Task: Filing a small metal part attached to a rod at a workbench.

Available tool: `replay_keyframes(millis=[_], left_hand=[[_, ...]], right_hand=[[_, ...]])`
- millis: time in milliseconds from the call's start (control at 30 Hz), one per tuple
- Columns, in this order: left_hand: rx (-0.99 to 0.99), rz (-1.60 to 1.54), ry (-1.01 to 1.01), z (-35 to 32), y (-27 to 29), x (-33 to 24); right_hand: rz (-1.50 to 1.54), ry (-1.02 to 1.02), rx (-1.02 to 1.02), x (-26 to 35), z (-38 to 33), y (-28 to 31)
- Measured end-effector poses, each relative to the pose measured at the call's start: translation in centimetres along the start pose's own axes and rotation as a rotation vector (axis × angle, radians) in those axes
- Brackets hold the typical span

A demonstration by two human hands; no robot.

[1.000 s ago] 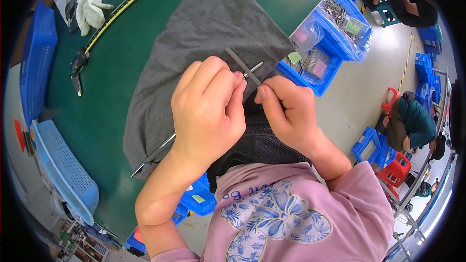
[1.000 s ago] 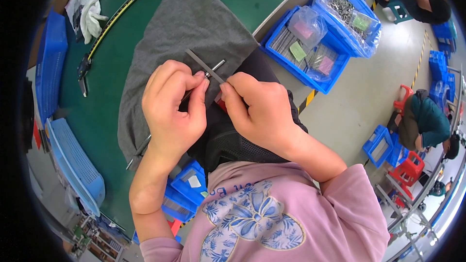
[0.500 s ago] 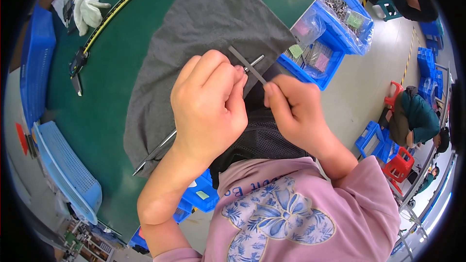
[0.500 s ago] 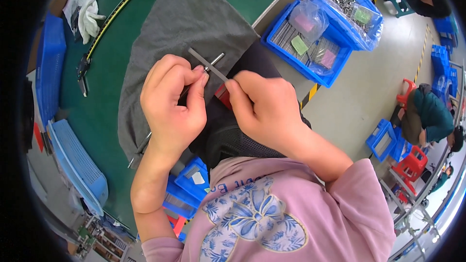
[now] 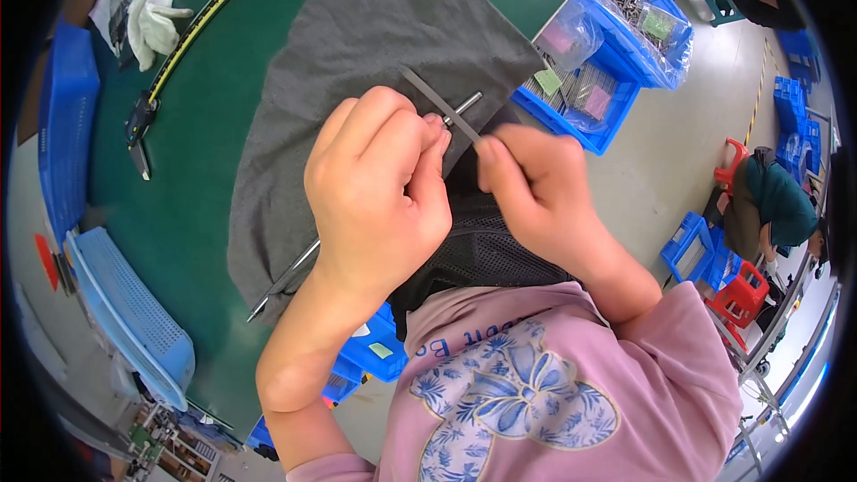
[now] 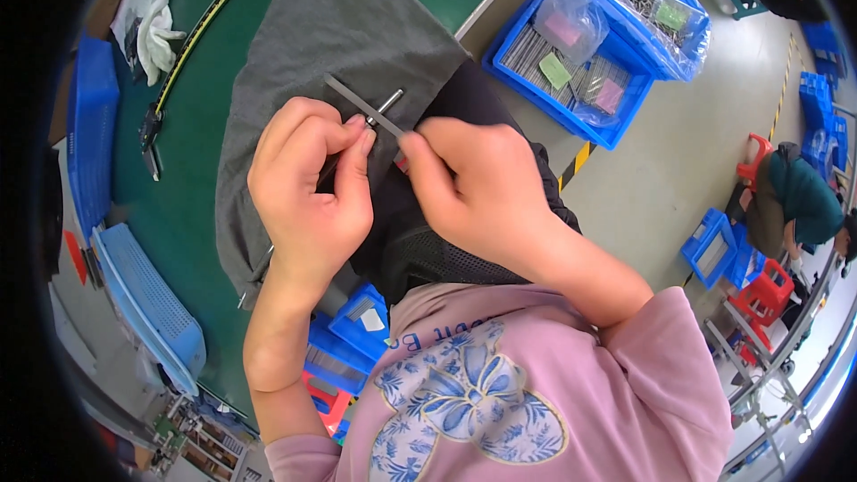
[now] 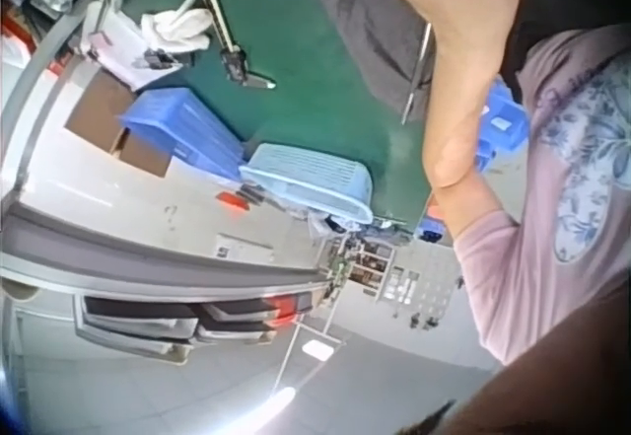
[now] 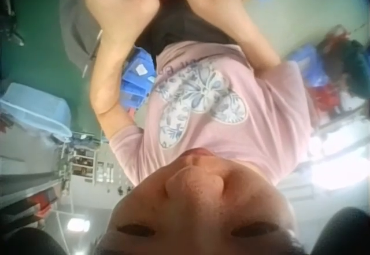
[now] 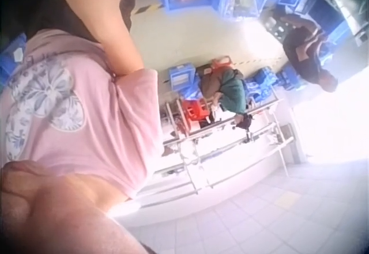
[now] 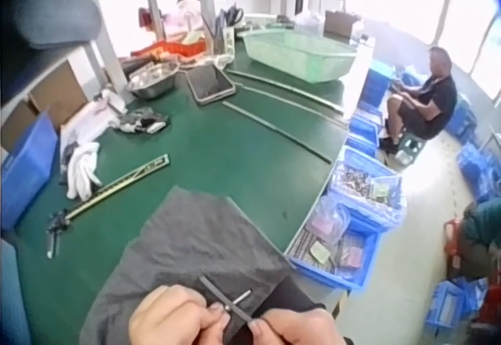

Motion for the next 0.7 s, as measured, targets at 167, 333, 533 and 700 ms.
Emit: replay_keyframes(millis=[167, 333, 533, 700], left_hand=[[0.006, 0.014, -0.001, 0.2, -0.1, -0.1], [-0.001, 0.004, 0.017, -0.1, -0.1, 0.3], [0.004, 0.002, 0.011, 0.2, 0.0, -0.2], [0.012, 0.014, 0.01, 0.1, -0.1, 0.0]], right_hand=[[-0.089, 0.037, 0.002, 0.7, 0.5, 0.1], [-0.082, -0.091, 0.077, -0.5, -1.0, 0.4], [-0.118, 0.062, 0.017, 1.3, 0.4, 0.0], [-0.073, -0.02, 0.046, 0.2, -0.2, 0.3]])
Point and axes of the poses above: each hand's wrist, its own z-axis towards the middle knuckle, its own y-axis out of the back of the hand, x = y × z, the point moved 9 cm from there along z, towards the middle knuckle, and after that the axes turned 1 degree about y, right-handed, at the moved point
